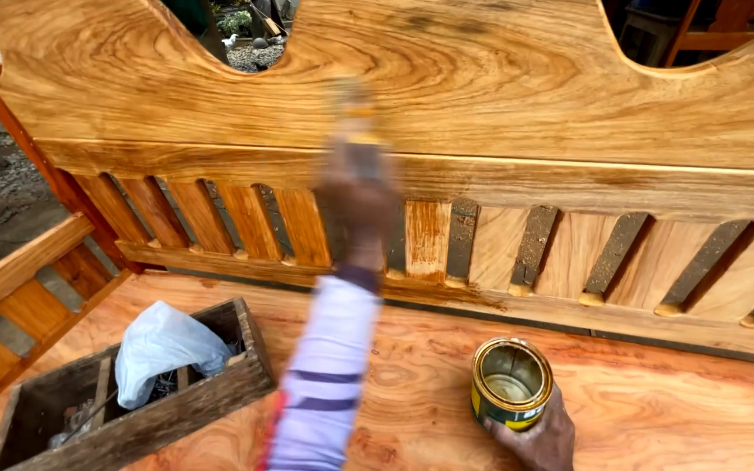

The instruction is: Applying varnish to a wooden bench using a paintbrush in an outdoor workshop.

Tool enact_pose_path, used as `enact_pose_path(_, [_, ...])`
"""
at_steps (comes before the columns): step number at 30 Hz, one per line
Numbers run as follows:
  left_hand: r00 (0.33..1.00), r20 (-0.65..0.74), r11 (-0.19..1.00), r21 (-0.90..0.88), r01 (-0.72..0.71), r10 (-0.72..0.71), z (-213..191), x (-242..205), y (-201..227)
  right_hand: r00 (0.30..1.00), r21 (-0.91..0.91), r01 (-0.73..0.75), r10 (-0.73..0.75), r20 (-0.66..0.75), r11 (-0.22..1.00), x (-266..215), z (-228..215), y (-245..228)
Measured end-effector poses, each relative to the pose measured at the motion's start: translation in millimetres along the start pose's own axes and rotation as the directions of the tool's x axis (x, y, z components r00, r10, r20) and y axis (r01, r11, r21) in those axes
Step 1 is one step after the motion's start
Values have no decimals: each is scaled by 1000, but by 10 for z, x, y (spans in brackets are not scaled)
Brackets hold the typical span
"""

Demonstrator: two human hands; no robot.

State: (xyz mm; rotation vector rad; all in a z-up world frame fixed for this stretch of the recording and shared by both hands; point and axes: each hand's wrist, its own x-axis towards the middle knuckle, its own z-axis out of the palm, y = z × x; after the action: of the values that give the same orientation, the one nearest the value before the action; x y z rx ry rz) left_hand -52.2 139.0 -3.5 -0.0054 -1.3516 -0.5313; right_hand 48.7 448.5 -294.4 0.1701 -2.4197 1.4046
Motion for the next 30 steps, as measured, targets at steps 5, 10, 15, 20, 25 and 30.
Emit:
enact_pose_path(5, [859,510,848,-473,238,43,578,-387,1659,997,118,78,-80,18,990,92,29,280])
enact_pose_path(10, [928,372,803,-550,229,-11,598,298,792,996,111,83,-85,15,990,79,-9,73])
enact_pose_path(15, [994,109,964,-261,47,-19,279,937,229,999,63,35,-33,-20,997,79,48,56])
enact_pose_path(20, [967,130,968,91,-234,221,1261,136,981,999,11,11,-10,-31,1000,63,76,67])
enact_pose_path(25, [931,360,888,-444,120,54,1038,241,1564,1000,70,9,-7,-26,997,61,-12,-63])
enact_pose_path(30, [878,368,614,-629,477,-305,755,944,491,999,55,29,-27,-45,998,78,-31,-173])
